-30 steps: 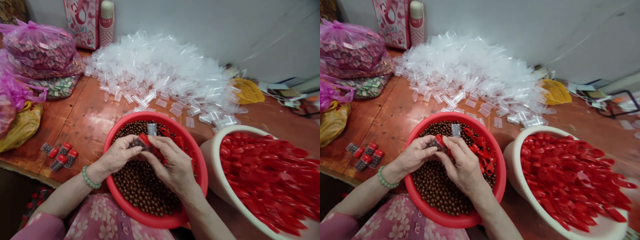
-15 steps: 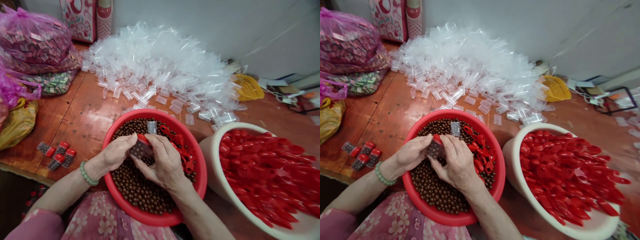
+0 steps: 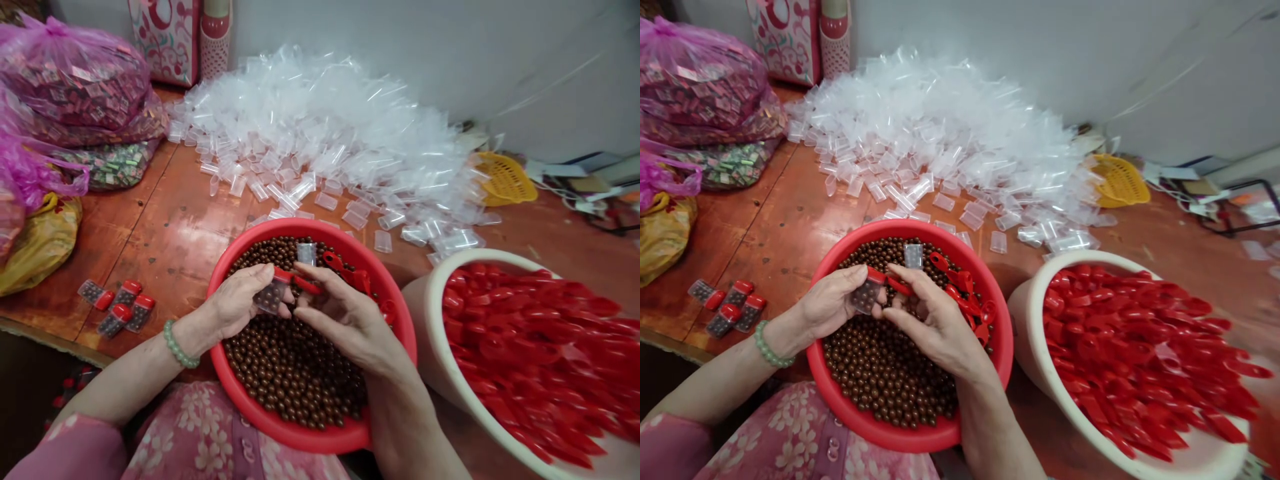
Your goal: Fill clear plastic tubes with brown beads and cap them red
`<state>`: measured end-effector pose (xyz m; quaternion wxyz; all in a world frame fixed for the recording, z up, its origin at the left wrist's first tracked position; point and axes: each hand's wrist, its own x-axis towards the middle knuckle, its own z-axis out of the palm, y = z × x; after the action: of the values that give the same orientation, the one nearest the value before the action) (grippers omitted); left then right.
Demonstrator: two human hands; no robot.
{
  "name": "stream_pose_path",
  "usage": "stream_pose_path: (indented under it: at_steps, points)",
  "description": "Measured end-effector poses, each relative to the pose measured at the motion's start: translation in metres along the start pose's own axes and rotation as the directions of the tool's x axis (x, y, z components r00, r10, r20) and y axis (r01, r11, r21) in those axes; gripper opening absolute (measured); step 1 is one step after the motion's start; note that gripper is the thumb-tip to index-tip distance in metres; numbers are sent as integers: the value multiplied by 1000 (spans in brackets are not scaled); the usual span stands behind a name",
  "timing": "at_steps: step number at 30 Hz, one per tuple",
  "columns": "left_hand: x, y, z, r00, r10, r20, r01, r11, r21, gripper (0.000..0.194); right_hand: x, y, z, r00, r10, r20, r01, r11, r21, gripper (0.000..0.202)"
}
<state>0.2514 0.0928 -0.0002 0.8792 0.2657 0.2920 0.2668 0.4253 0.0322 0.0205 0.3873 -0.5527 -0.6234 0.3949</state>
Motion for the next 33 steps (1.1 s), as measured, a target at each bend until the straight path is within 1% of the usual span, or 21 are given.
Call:
stream_pose_path:
  at_steps: [1,3,5,7,9,11,13,14,16,17,19,21,22,23,24,26,29,33]
  points:
    - [0,1,0,1000,0,6,0,1000,16,38,0,1,-2,997,64,-44,-59,992,110,37]
    - [0,2,0,999,-15,43,12,998,67,41,2,2,-5,978,172,-119,-128,942,312,28]
    - [1,2,-1,995,-54,84,45,993,109,44,5,3,-6,957,245,-155,-151,877,456,29]
    - [2,2,-2,990,-94,104,81,989,122,46,10,4,-5,943,288,-168,-157,828,539,32]
    - [2,1,-2,988,-113,105,102,989,110,47,13,6,-1,929,308,-204,-153,823,547,30]
    - [2,2,-2,986,-126,107,117,990,84,45,16,8,4,921,291,-260,-144,873,466,26]
    - [1,3,-2,980,-155,125,149,987,54,41,16,10,8,932,227,-283,-132,940,316,25]
    - [0,3,-2,975,-171,141,167,985,38,40,16,11,8,948,173,-267,-112,967,229,27]
    - [-1,5,-1,968,-186,170,187,982,10,38,15,12,8,984,39,-173,-29,998,60,34]
    - [-1,6,-1,969,-178,171,182,983,-8,37,14,12,7,994,-31,-109,29,999,-17,40]
    - [0,6,0,977,-154,145,160,987,-32,37,12,11,6,990,-143,7,142,977,-157,61]
    - [0,6,0,984,-141,111,146,989,-36,39,10,11,9,977,-207,53,213,933,-290,86]
    - [0,6,0,985,-138,101,142,989,-32,40,9,11,12,971,-233,53,236,905,-353,93]
    - [1,5,0,986,-137,97,140,990,-23,40,9,11,15,965,-258,43,253,876,-411,94]
    - [1,5,0,987,-132,94,133,991,-12,39,9,12,19,958,-284,28,265,849,-458,91]
    - [0,4,2,990,-107,87,106,994,12,38,9,12,25,942,-334,-8,283,810,-514,79]
    - [0,3,4,992,-69,104,64,997,51,38,10,13,28,915,-400,-57,310,785,-536,66]
    - [-1,3,6,987,-26,156,11,995,98,38,11,11,27,873,-478,-93,343,740,-579,61]
